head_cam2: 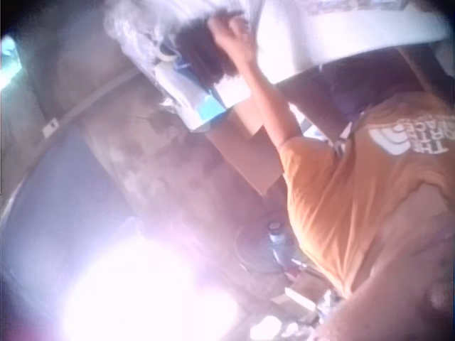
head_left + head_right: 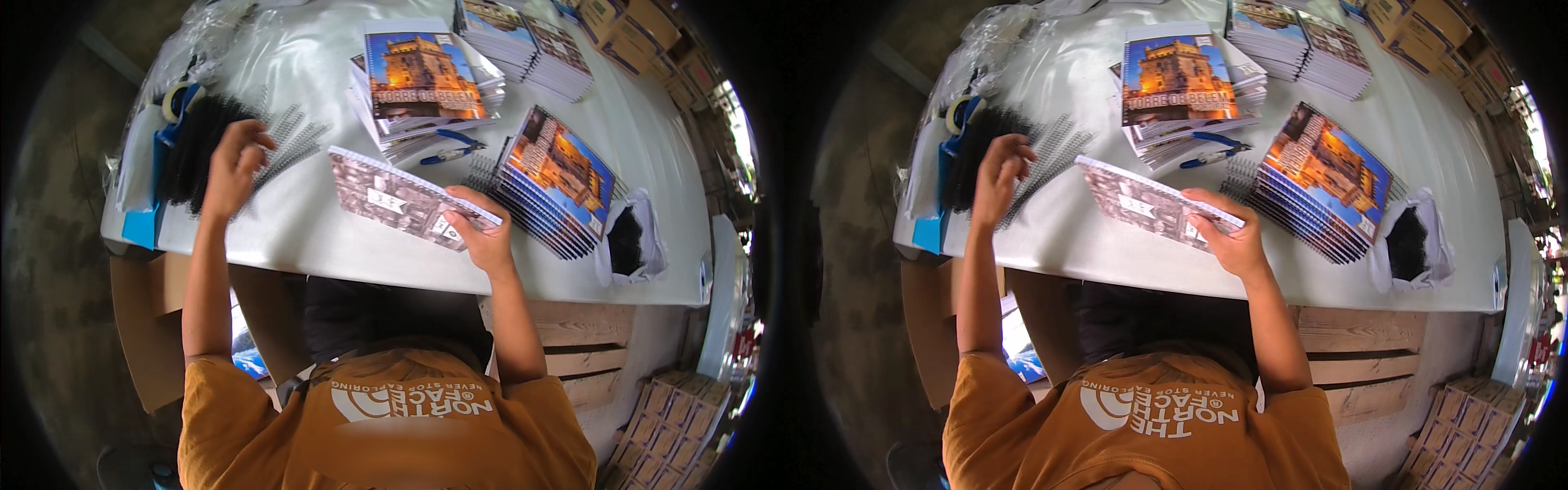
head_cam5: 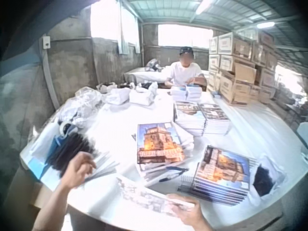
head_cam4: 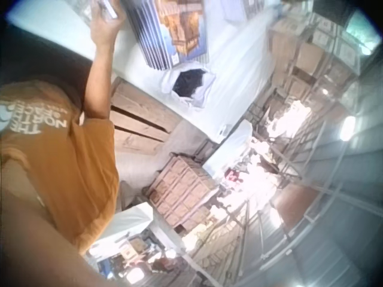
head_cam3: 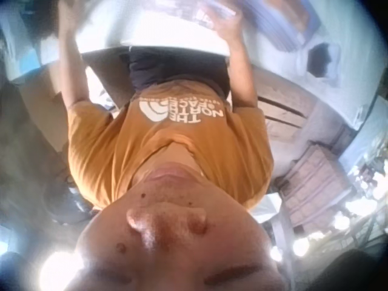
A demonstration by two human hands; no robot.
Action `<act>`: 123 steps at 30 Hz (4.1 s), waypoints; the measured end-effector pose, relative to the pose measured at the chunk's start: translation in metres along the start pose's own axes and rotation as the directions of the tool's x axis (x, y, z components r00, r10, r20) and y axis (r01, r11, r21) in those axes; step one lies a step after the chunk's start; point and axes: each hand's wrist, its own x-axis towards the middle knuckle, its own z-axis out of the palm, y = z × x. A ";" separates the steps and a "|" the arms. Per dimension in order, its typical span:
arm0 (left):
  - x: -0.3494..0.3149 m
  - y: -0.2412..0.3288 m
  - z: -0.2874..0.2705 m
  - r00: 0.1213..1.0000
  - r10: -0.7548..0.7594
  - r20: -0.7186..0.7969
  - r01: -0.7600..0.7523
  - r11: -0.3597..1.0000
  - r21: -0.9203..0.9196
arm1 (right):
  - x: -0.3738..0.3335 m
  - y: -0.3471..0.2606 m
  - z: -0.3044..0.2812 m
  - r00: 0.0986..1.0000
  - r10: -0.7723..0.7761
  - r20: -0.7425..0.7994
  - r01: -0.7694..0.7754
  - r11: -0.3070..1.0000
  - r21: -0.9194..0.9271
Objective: The person binds booklets by manually threading a plastic spiral coil through pre-punched holes in the pages, crimping the ends of the coil, and stacking the finished booklets on a table.
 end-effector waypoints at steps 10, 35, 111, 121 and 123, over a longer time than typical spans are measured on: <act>-0.020 0.031 0.032 0.958 -0.119 0.262 0.114 0.993 0.034 | 0.000 0.001 0.001 0.997 0.076 -0.006 -0.076 0.997 0.016; -0.001 0.084 0.042 0.834 0.261 0.485 -0.534 0.604 0.592 | -0.008 -0.004 0.007 0.993 0.009 0.115 -0.003 0.999 -0.051; -0.072 0.048 0.114 0.411 0.883 0.226 -0.783 0.215 0.584 | -0.023 -0.013 0.054 0.944 -0.247 0.219 0.296 0.928 -0.228; -0.050 0.037 0.107 0.481 0.877 0.014 -0.538 0.283 0.794 | -0.028 -0.008 0.064 0.952 -0.234 0.195 0.269 0.947 -0.175; -0.067 0.023 0.119 0.621 0.782 0.050 -0.635 0.465 0.617 | -0.029 -0.011 0.063 0.969 -0.196 0.151 0.215 0.969 -0.124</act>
